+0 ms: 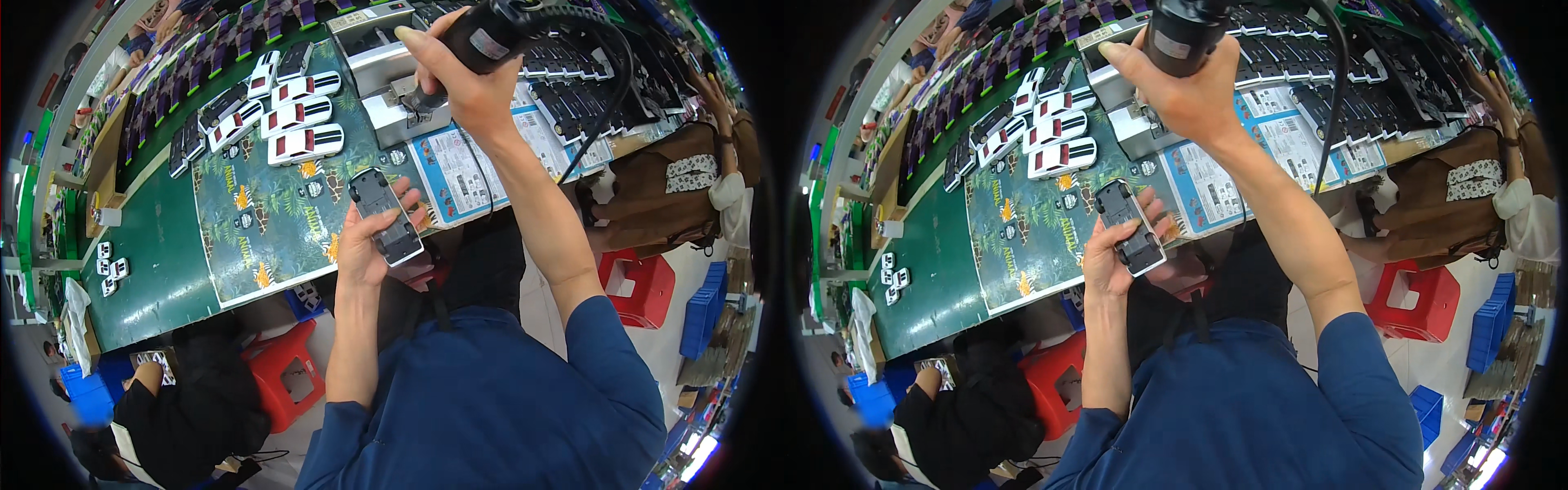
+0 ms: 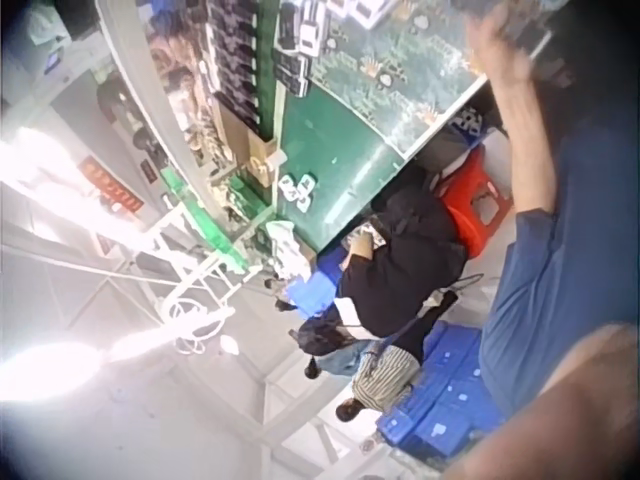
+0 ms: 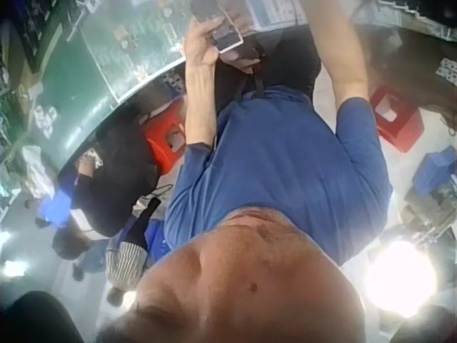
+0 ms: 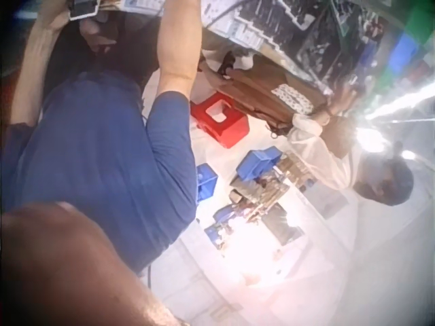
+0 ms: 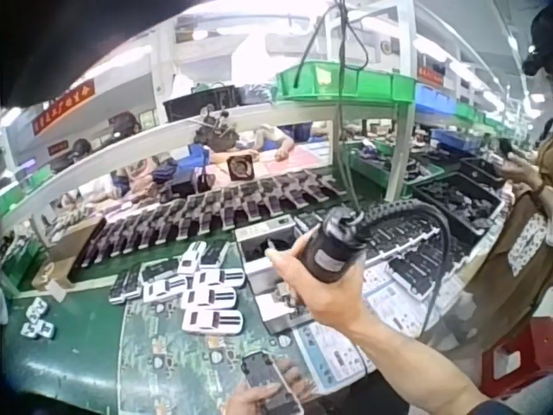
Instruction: Assembling small electronic devices using an electric screwdriver on a factory production line.
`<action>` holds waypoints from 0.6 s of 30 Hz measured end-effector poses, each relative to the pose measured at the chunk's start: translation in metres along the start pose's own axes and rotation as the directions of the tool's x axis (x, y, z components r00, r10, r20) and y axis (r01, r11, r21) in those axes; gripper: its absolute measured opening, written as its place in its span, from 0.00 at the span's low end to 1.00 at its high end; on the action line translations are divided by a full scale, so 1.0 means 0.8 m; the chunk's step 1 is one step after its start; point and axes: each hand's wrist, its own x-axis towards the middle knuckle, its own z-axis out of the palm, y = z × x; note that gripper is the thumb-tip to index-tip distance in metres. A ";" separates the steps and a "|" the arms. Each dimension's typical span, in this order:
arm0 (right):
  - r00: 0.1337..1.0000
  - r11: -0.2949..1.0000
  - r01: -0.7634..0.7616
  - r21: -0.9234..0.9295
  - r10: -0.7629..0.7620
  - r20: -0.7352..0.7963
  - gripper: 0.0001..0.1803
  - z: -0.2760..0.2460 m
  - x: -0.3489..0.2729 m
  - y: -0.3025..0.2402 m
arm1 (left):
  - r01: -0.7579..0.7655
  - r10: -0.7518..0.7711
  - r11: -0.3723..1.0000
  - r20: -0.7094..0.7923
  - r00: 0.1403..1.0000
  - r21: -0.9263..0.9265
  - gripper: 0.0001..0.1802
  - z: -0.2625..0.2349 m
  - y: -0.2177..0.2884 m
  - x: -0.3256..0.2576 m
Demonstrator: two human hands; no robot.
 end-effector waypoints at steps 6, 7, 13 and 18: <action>0.951 0.951 -0.310 0.016 0.310 0.001 0.12 0.024 0.014 -0.023 | -0.006 0.004 0.998 -0.031 1.000 -0.056 0.30 -0.007 0.000 0.006; 0.936 0.931 -0.351 0.102 0.351 0.021 0.12 0.022 0.012 -0.025 | -0.017 0.017 1.000 0.010 1.000 -0.017 0.30 -0.008 -0.001 0.008; 0.908 0.778 -0.413 0.474 0.390 0.152 0.08 -0.014 -0.047 -0.075 | -0.048 0.046 0.997 0.045 0.998 0.053 0.34 -0.001 -0.006 0.010; 0.902 0.731 -0.426 0.534 0.391 0.185 0.10 -0.005 -0.088 -0.112 | -0.086 0.086 0.996 -0.017 0.996 0.005 0.36 -0.014 -0.006 0.015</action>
